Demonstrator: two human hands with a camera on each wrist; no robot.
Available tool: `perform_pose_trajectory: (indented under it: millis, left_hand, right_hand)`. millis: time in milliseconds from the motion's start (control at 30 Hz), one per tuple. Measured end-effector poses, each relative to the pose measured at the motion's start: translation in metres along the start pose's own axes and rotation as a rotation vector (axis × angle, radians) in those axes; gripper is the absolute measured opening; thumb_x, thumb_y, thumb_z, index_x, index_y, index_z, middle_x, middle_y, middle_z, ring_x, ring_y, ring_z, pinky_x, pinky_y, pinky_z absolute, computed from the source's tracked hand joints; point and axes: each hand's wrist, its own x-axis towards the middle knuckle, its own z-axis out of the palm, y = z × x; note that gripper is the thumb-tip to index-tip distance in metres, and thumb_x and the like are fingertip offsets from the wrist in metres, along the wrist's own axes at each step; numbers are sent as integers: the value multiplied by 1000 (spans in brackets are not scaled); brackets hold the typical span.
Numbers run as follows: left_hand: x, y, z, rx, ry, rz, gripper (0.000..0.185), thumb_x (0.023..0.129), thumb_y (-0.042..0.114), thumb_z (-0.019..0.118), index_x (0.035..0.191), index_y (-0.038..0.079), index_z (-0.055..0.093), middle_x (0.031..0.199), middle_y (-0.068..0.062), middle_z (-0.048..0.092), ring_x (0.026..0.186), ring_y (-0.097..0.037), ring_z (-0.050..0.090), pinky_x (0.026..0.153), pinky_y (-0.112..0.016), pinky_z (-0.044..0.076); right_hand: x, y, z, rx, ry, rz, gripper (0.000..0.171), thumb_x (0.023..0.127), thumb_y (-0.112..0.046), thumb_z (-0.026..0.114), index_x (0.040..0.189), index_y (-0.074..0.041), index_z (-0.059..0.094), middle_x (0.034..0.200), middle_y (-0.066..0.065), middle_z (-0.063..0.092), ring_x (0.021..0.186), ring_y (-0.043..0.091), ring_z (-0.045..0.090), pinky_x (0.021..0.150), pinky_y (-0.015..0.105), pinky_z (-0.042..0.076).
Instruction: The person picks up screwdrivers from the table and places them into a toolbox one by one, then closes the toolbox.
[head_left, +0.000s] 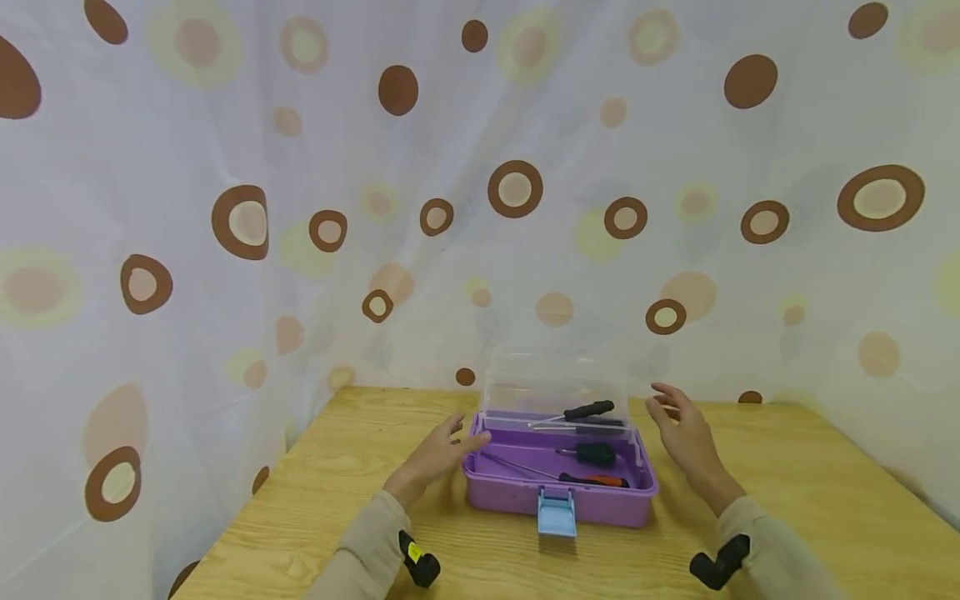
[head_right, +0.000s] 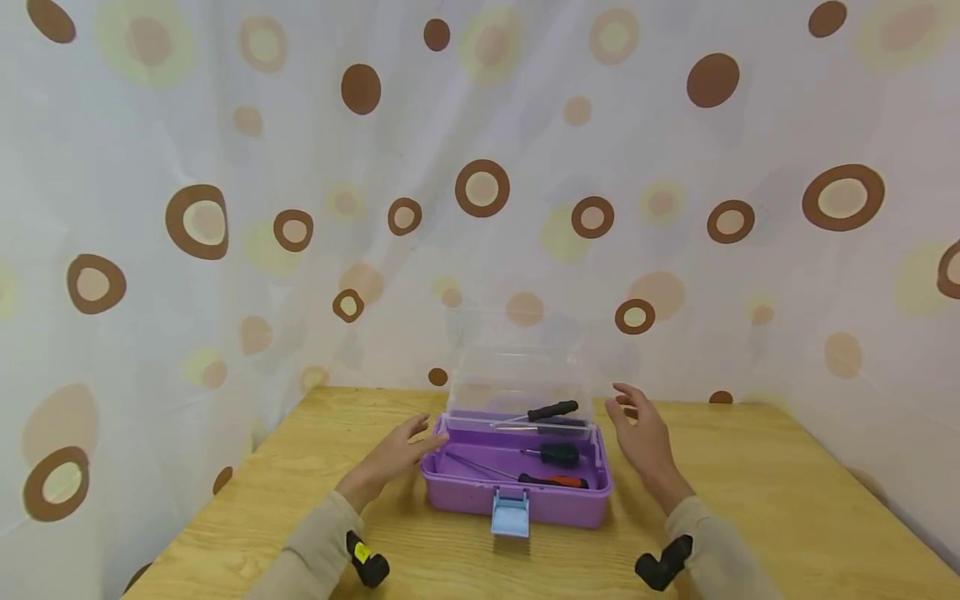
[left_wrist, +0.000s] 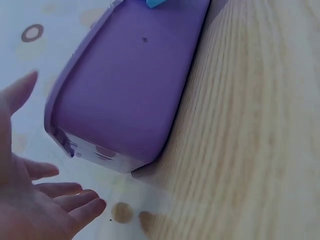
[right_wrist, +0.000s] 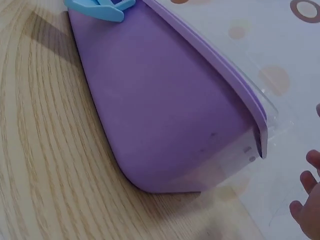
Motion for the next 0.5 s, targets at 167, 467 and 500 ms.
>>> perform_pose_trajectory:
  millis: [167, 467, 500]
  left_hand:
    - [21, -1, 0, -54, 183, -52, 97, 98, 64, 57, 160, -5, 27, 158, -30, 36, 144, -49, 34, 115, -63, 28]
    - [54, 3, 0, -234, 330, -117, 84, 105, 60, 45, 157, -5, 33, 128, -20, 57, 100, -28, 54, 91, -43, 48]
    - [57, 3, -1, -260, 323, -117, 82, 106, 58, 43, 158, -4, 32, 109, -13, 59, 86, -21, 50, 83, -37, 46]
  right_hand:
    - [5, 3, -5, 57, -45, 104, 74, 110, -52, 38, 164, -4, 22, 155, 33, 35, 141, 53, 33, 108, 69, 33]
    - [19, 11, -7, 280, -201, 274, 80, 109, -59, 22, 166, -12, -8, 166, 33, 0, 145, 62, 10, 115, 72, 16]
    - [21, 12, -6, 298, -215, 284, 81, 108, -60, 21, 165, -13, -10, 166, 33, -2, 145, 63, 8, 116, 72, 14]
